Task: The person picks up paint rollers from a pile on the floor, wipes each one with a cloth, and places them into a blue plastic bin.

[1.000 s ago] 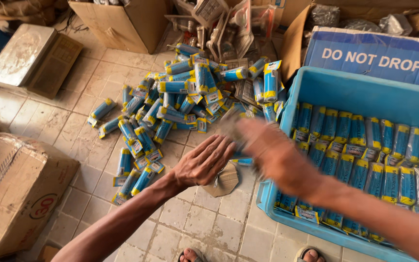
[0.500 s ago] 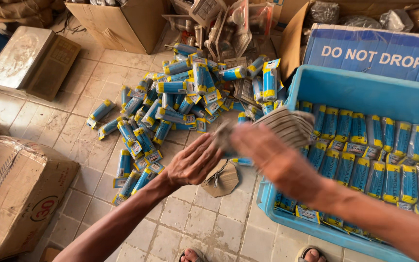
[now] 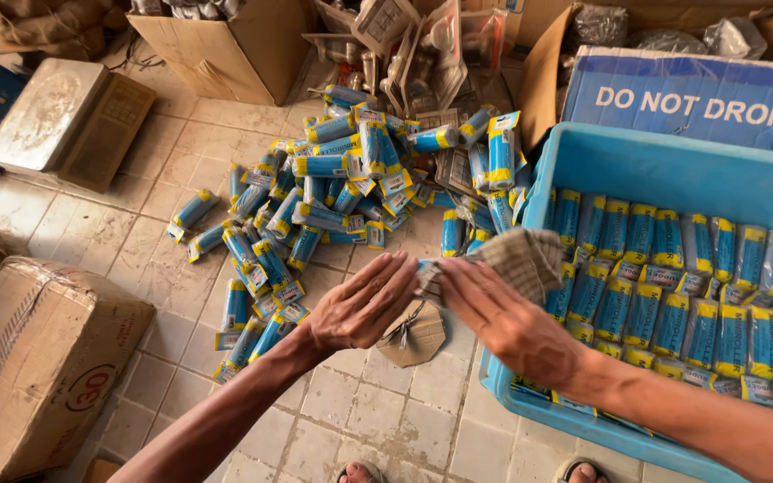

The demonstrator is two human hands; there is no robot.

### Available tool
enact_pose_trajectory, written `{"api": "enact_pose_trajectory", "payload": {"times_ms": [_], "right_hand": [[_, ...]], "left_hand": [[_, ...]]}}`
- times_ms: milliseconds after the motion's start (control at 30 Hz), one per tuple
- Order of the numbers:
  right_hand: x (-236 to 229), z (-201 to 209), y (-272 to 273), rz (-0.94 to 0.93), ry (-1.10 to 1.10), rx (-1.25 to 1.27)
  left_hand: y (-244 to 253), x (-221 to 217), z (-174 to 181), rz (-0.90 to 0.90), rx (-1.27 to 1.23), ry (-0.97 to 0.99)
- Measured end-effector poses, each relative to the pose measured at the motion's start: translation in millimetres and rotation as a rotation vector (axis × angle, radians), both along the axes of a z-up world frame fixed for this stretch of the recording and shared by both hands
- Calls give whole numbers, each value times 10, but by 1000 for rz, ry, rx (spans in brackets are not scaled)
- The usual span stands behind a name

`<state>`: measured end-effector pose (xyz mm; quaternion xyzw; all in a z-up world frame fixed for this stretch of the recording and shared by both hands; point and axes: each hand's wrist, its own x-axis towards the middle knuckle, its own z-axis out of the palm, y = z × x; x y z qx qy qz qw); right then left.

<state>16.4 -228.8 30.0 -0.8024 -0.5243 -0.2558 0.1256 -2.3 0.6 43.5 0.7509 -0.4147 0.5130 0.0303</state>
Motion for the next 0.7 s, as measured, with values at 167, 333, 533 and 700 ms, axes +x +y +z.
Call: {"api": "enact_pose_trajectory", "payload": {"times_ms": [167,333,533,700], "right_hand": [[332,-284,-330,-113,31,-71],[77,167,-32,-31,-139,-26],[434,-401,-434,-91,97,-90],[63,291,-78,105,50,30]], "left_hand": [[203,14,-61,52,11,-7],[29,-24,9,-27,-17,30],[177,-41,114,47,-1,-2],[-2,-40,93,-16,-65,5]]}}
